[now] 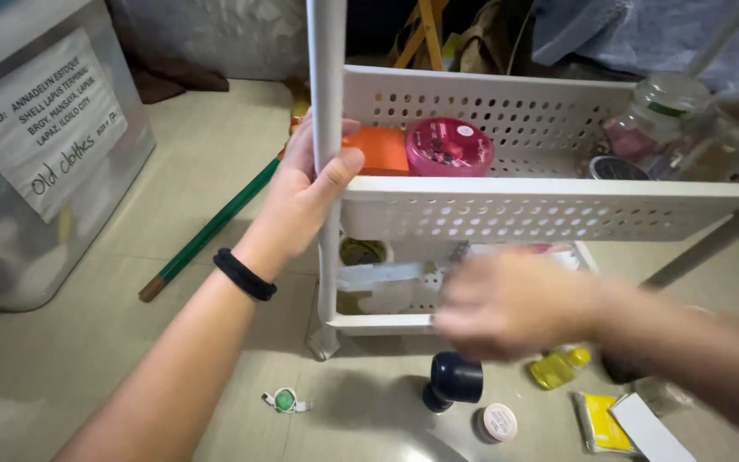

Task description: The person removes various items from the middle shelf of a white rolling cart, including bottles, a pink container, and sticky notes. They wipe the shelf with a tissue, then place the items back in a more organized arrangement.

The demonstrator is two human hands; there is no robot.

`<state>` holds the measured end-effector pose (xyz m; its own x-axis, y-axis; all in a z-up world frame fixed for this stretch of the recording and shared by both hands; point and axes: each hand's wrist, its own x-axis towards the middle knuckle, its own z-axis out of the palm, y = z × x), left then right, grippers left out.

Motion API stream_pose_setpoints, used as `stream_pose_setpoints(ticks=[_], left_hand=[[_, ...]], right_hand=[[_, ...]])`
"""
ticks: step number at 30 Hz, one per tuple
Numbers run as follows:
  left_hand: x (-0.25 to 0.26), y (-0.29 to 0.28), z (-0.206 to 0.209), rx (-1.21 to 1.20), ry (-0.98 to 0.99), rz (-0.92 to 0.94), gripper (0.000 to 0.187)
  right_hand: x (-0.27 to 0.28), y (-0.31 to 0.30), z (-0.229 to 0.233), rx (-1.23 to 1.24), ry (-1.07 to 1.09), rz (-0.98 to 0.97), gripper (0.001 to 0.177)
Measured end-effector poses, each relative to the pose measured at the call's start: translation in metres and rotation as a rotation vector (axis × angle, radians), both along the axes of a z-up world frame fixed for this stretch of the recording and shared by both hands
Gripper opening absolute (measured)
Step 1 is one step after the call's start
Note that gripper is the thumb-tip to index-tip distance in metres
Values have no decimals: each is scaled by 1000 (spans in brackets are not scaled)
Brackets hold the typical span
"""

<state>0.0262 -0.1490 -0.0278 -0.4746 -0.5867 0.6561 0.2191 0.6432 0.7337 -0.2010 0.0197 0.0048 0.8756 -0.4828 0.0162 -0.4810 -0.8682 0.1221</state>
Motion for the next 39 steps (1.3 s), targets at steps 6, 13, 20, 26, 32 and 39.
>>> stream_pose_setpoints(ticks=[6, 13, 20, 26, 32, 39], left_hand=[[-4, 1, -3, 39, -23, 57, 54], [0, 1, -1, 0, -8, 79, 53], [1, -13, -9, -14, -47, 73, 53], [-1, -13, -9, -9, -27, 63, 72], [2, -11, -7, -8, -34, 48, 79], [0, -9, -4, 34, -24, 37, 73]], right_hand=[[-43, 16, -144, 103, -7, -42, 78], [-34, 21, -139, 358, 137, -303, 43], [-33, 48, 55, 561, -701, -601, 78], [-44, 57, 124, -8, -1093, -695, 85], [-10, 7, 138, -88, -940, -784, 86], [24, -69, 102, 179, -781, -754, 82]])
